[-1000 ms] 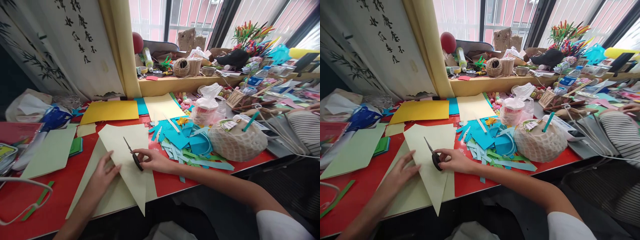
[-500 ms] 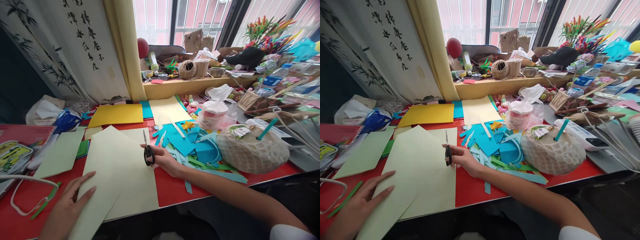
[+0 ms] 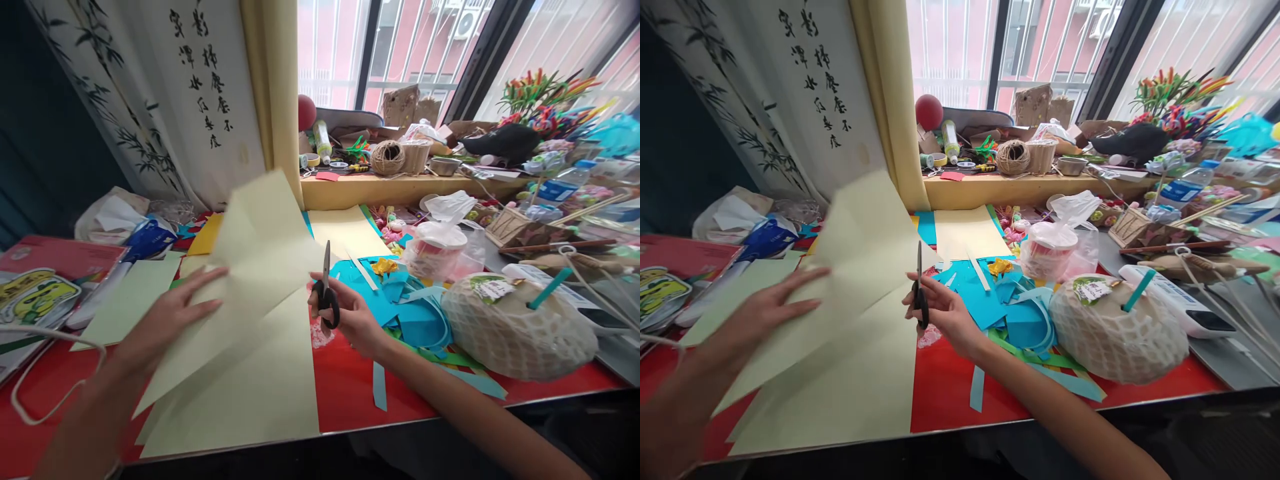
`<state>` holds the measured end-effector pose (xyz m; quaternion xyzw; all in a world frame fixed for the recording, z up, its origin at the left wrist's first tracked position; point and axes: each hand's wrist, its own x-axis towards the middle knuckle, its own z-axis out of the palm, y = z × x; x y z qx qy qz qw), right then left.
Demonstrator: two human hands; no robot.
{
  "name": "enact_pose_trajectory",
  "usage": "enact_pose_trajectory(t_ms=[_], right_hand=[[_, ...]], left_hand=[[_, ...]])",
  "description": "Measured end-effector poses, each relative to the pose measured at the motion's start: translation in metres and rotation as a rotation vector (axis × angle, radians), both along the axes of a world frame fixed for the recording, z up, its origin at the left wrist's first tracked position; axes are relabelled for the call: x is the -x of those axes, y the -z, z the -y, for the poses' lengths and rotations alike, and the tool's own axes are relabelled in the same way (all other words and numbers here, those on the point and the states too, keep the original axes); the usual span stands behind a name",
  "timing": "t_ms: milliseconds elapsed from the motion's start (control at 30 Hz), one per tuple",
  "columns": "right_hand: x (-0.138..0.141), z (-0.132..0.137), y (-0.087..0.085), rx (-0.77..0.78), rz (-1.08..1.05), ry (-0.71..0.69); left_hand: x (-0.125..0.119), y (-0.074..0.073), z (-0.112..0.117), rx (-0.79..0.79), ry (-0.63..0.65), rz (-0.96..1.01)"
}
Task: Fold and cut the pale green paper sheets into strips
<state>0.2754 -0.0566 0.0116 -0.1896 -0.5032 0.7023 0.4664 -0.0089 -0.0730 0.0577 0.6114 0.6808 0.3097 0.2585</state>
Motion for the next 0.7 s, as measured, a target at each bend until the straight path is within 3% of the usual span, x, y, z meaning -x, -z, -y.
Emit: enact_pose_trajectory(t_ms=[133,233,400,567,700], right_hand=[[0.001,0.002,0.003,0.018,0.019,-0.055],[0.004,0.005,0.005,0.041,0.113,-0.165],[0.007,0.012,0.004,0.128,0.305,-0.279],[0.010,0.016,0.002,0.185,0.403,-0.345],[0.011,0.016,0.002,0.248,0.400,-0.349]], left_hand=[[-0.010,0.021,-0.053,0.176,0.152,0.012],[-0.008,0.026,-0.071,0.246,0.244,0.077],[0.003,0.034,-0.076,0.399,0.269,0.201],[0.006,0.051,-0.076,0.390,0.215,0.260],[0.008,0.049,-0.074,0.237,0.184,0.174]])
